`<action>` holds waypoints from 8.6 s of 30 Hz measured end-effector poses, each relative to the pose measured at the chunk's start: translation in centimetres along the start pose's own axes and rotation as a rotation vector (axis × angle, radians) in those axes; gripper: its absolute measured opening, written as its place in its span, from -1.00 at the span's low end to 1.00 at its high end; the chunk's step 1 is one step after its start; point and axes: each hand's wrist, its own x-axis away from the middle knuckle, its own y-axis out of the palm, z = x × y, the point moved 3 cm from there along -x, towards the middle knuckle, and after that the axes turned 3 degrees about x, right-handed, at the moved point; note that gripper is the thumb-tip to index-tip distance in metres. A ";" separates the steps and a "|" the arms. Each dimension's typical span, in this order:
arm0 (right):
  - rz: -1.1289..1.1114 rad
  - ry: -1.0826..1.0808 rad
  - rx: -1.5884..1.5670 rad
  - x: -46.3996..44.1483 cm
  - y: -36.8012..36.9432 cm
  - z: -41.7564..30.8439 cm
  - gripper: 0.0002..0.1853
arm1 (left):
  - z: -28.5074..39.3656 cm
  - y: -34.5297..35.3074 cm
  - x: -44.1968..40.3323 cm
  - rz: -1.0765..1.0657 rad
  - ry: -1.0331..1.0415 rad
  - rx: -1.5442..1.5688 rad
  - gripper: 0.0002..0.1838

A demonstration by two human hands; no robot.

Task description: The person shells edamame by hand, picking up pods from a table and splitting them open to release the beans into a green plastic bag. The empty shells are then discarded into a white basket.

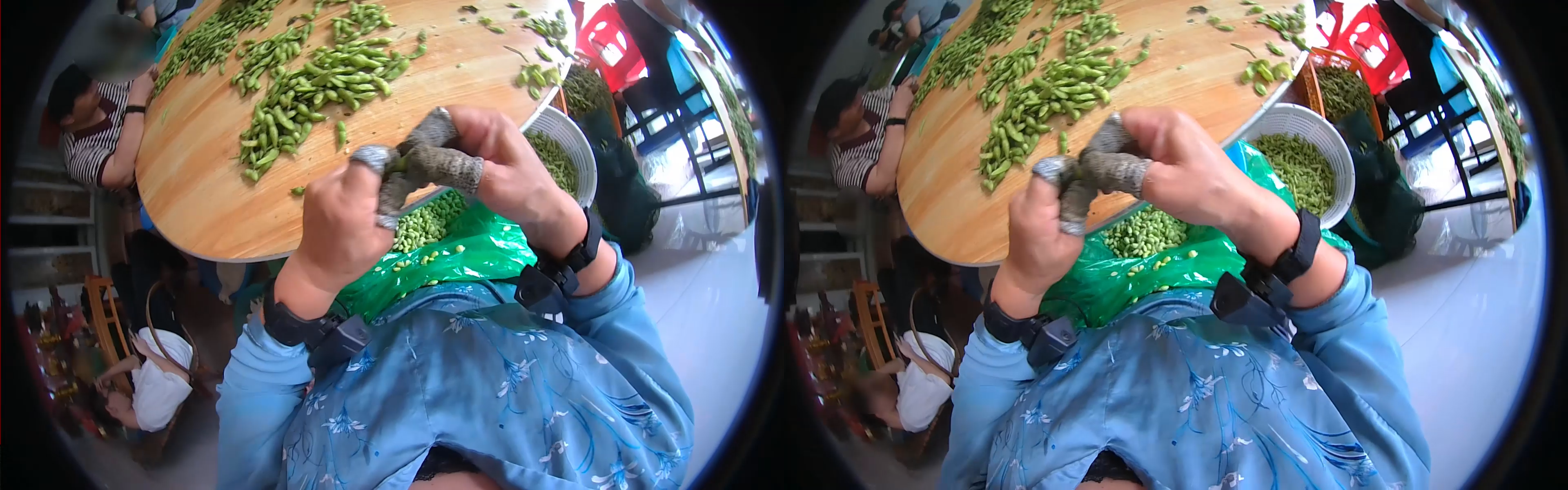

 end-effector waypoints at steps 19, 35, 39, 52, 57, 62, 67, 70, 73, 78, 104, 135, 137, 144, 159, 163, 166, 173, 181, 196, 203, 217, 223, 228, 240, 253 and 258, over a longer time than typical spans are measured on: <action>-0.200 -0.244 -0.011 1.8 -0.6 -1.0 -0.87 | 1.4 0.1 0.1 -0.037 -0.202 0.669 -0.77; -0.084 -0.417 0.466 1.2 0.7 -0.1 -0.86 | 0.0 0.8 2.4 0.135 -0.618 0.987 -0.85; -0.155 -0.353 0.382 1.0 0.9 0.7 -0.86 | -0.5 1.1 3.2 0.075 -0.864 1.382 -0.77; -0.131 0.119 -0.243 -0.1 1.2 3.4 -0.87 | -1.4 0.6 3.6 -0.001 -0.837 1.616 -0.92; 0.007 0.081 0.136 0.1 1.9 2.5 -0.92 | -2.3 0.6 3.3 -0.006 -0.699 1.011 -0.89; -0.031 -0.333 0.679 0.2 2.7 1.3 -0.88 | -2.8 0.4 3.3 -0.144 -0.652 0.969 -0.82; -0.069 -0.194 0.642 0.3 2.5 2.3 -0.92 | -3.2 1.8 3.7 -0.051 -0.713 1.031 -0.74; 0.019 0.066 0.068 0.2 2.4 3.0 -0.89 | -3.1 1.6 3.6 -0.011 -0.717 1.044 -0.72; 0.061 0.073 0.052 0.4 1.0 2.6 -0.86 | -2.7 1.0 4.1 -0.083 -0.696 0.962 -0.71; 0.164 0.131 0.444 3.6 -6.5 -1.4 -0.91 | -2.9 -0.3 4.2 -0.115 -0.511 0.473 -0.87; 0.029 0.113 -0.002 -1.4 1.8 2.6 -0.74 | -3.1 -0.6 1.5 0.166 -0.590 0.786 -0.86; 0.041 0.344 -0.175 -0.1 1.6 3.4 -0.84 | -0.5 -1.5 2.4 0.100 0.174 -0.091 -0.70; 0.046 0.350 -0.133 -0.1 1.6 3.4 -0.83 | -0.6 -1.4 2.6 0.105 0.173 -0.083 -0.70; 0.067 0.257 -0.198 -0.3 1.9 3.9 -0.88 | -2.2 0.1 3.2 0.264 -0.523 0.746 -0.90; 0.013 0.072 -0.115 -0.4 1.9 4.3 -0.84 | -1.7 -0.2 3.0 0.076 -0.169 0.097 -0.90; -0.003 0.005 -0.171 -0.3 2.0 4.4 -0.82 | -1.7 0.2 2.9 0.131 -0.455 0.589 -0.95; -0.012 -0.045 -0.167 -0.3 2.2 3.9 -0.82 | -2.5 0.7 3.3 0.140 -0.617 0.890 -0.86; -0.114 -0.216 0.354 -0.6 1.2 3.3 -0.87 | -3.1 1.4 3.8 0.084 -1.005 1.720 -0.81; -0.070 0.074 -0.003 -0.1 1.8 3.4 -0.87 | -2.5 0.9 3.0 0.025 -0.637 0.985 -0.81; -0.091 -0.185 0.583 -0.5 2.6 2.8 -0.88 | -3.8 1.4 4.1 -0.061 -0.663 0.965 -0.80; 0.240 -0.063 0.615 2.6 -5.3 0.2 -0.89 | -4.7 -1.0 2.9 -0.088 -0.585 0.298 -0.85; 0.610 -0.017 0.651 4.9 -10.8 -2.9 -0.85 | -1.5 0.5 5.4 -0.257 0.073 0.041 -0.89; -0.254 -0.014 0.304 -5.1 7.1 3.3 -0.82 | 0.4 -1.0 7.1 -0.336 0.201 0.400 -0.80; -0.350 0.028 0.402 -7.4 11.2 7.9 -0.83 | -1.1 -5.7 6.0 -0.109 0.115 0.575 -0.85; 0.683 0.064 0.484 0.7 -12.3 -2.0 -0.77 | -11.0 -2.7 -1.7 -0.080 -0.186 -0.508 -0.88; -0.018 0.074 -0.012 -1.6 2.1 1.5 -0.74 | -4.7 -2.4 0.7 -0.006 -0.816 1.110 -0.94; -0.017 0.166 0.013 -1.3 2.2 1.5 -0.77 | -4.2 -1.7 1.8 -0.097 -0.837 1.198 -0.95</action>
